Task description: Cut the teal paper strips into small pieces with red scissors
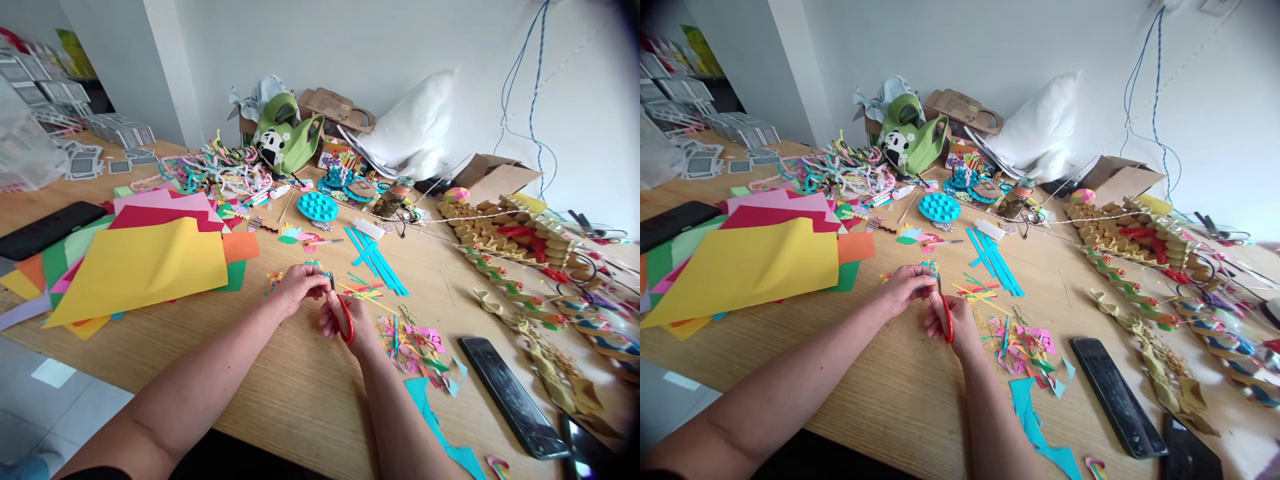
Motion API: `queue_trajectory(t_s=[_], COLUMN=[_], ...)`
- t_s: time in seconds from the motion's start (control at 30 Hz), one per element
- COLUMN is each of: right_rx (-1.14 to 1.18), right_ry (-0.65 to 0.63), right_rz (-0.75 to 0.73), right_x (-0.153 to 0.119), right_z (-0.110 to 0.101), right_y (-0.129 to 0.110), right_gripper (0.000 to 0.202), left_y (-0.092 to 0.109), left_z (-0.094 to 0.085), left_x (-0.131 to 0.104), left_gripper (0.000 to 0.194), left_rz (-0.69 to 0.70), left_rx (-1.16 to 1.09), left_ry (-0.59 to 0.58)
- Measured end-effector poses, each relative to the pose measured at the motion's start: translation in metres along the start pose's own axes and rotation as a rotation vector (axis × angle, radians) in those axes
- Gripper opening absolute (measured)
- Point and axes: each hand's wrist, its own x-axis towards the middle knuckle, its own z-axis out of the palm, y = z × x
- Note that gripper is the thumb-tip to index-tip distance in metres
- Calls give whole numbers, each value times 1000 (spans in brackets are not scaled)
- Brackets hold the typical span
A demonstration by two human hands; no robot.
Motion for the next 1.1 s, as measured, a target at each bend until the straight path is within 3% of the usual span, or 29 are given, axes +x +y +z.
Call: queue_trajectory(t_s=[1.1], right_rx=[-14], right_ry=[-8], right_rz=[11], right_x=[1], right_z=[-1], right_y=[0], right_gripper=[52], left_y=[0], left_z=[-2], left_x=[2], left_gripper=[17], left_rz=[-69], left_rx=[-9], left_ry=[53])
